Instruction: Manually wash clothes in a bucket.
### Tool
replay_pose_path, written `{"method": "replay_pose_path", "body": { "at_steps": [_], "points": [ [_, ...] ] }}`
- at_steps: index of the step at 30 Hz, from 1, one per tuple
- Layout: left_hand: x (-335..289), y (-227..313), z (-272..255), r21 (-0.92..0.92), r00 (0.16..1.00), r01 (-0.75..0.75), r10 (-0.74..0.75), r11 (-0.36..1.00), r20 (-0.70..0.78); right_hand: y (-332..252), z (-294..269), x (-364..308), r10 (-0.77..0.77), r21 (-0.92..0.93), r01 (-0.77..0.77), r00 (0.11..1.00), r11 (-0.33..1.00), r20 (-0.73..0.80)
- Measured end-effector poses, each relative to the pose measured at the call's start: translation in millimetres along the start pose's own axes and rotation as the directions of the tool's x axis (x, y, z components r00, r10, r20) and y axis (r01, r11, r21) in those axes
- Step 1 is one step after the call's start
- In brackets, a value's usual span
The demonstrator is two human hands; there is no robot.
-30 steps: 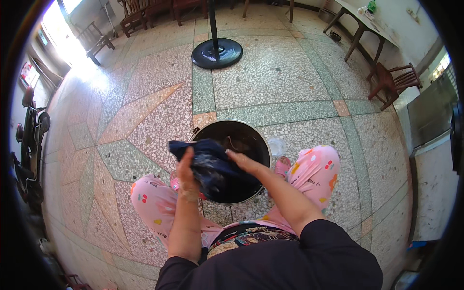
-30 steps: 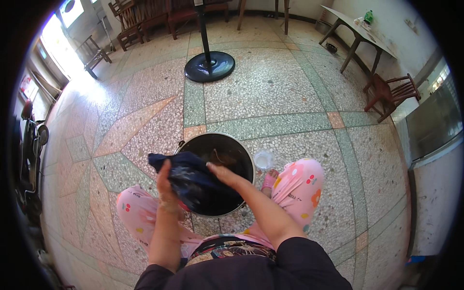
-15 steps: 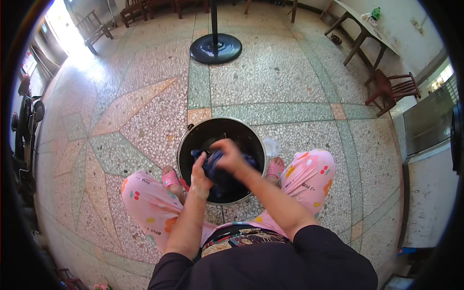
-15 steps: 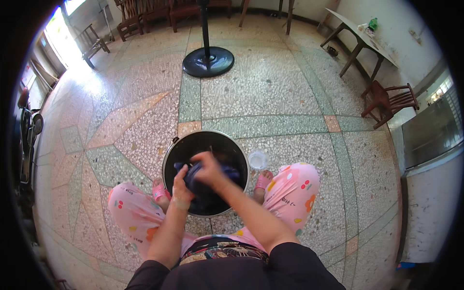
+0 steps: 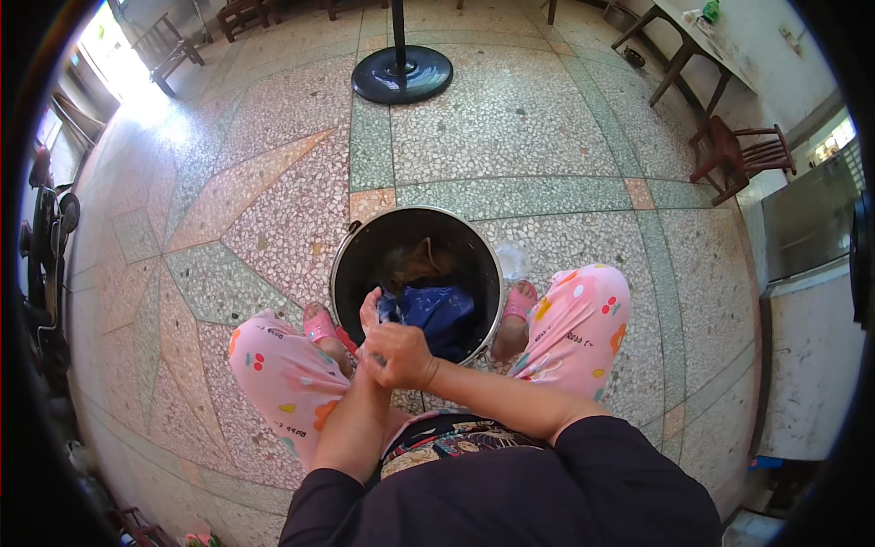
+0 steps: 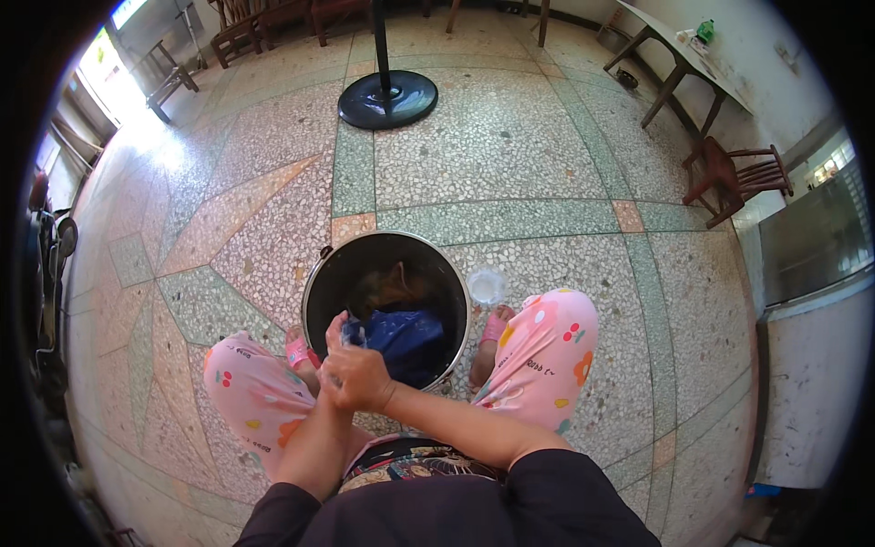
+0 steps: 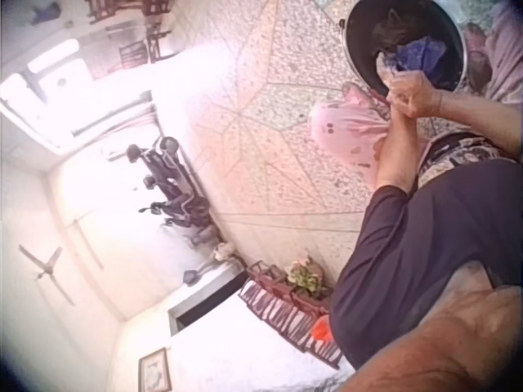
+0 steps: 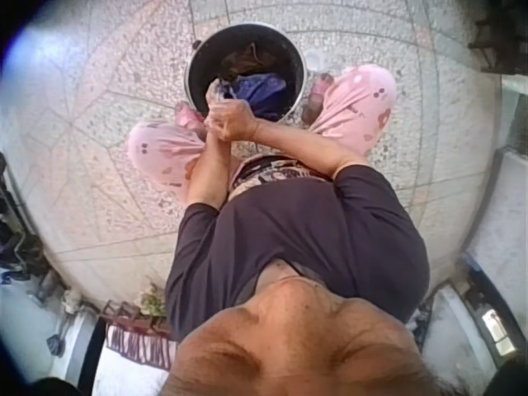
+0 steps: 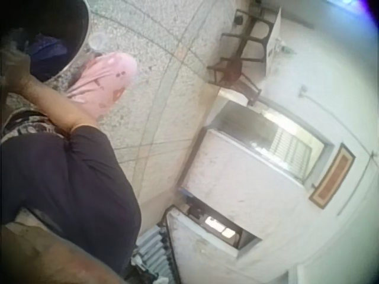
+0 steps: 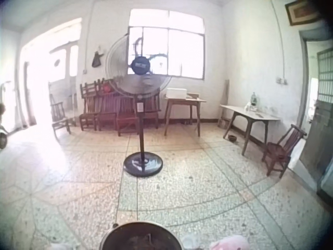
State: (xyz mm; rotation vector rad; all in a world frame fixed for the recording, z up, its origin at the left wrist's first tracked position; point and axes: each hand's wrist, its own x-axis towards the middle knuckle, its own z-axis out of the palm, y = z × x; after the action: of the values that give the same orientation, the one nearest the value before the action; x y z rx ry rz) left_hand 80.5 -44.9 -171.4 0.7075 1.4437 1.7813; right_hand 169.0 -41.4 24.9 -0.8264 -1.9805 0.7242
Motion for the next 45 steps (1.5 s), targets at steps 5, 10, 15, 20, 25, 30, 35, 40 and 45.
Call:
{"method": "replay_pose_path", "body": {
  "at_steps": [5, 10, 15, 20, 25, 30, 35, 40, 45],
  "points": [
    [-38.1, 115.8, 62.8, -0.176, 0.908, 0.287, -0.209, 0.942, 0.362, 68.5, -13.9, 17.0, 0.337, -0.116, -0.355, 0.93, 0.928, -0.148],
    [-27.3, 134.2, 60.1, -0.321, 0.915, 0.304, -0.181, 0.897, 0.36, 30.0, -9.4, 12.3, 0.159, 0.076, -0.154, 0.984, 0.985, -0.079],
    [-38.7, 150.8, 72.2, -0.283, 0.882, 0.388, -0.264, 0.877, 0.389, 11.6, -5.6, -0.2, 0.094, 0.148, -0.09, 0.995, 0.985, -0.02],
    [-21.9, 164.6, 77.6, -0.397, 0.769, 0.632, -0.474, 0.665, 0.429, 89.9, -30.0, 20.4, 0.41, 0.047, -0.412, 0.877, 0.91, -0.251],
    [40.8, 202.6, 62.2, -0.498, 0.768, 0.64, -0.501, 0.585, 0.399, 103.9, -59.6, 23.2, 0.523, 0.517, -0.652, 0.756, 0.554, 0.393],
    [53.8, 174.6, 34.8, -0.622, 0.77, 0.603, -0.568, 0.499, 0.291, 71.4, -99.8, 48.3, 0.479, 0.439, -0.715, 0.695, 0.545, 0.536],
    [24.5, 124.8, 48.4, -0.435, 0.622, 0.765, -0.719, 0.475, 0.309, 103.7, -52.1, 32.7, 0.641, 0.847, -0.474, 0.733, 0.239, 0.229],
    [30.5, 102.3, 20.3, -0.504, 0.663, 0.737, -0.34, 0.449, 0.666, -16.6, -2.8, 2.9, -0.105, 0.026, 0.102, 0.968, 0.994, 0.226],
    [-26.5, 135.4, 88.1, -0.186, 0.841, 0.539, -0.516, 0.821, 0.162, 57.8, -24.0, 27.3, 0.496, -0.328, -0.476, 0.868, 0.816, -0.027]
  ]
}}
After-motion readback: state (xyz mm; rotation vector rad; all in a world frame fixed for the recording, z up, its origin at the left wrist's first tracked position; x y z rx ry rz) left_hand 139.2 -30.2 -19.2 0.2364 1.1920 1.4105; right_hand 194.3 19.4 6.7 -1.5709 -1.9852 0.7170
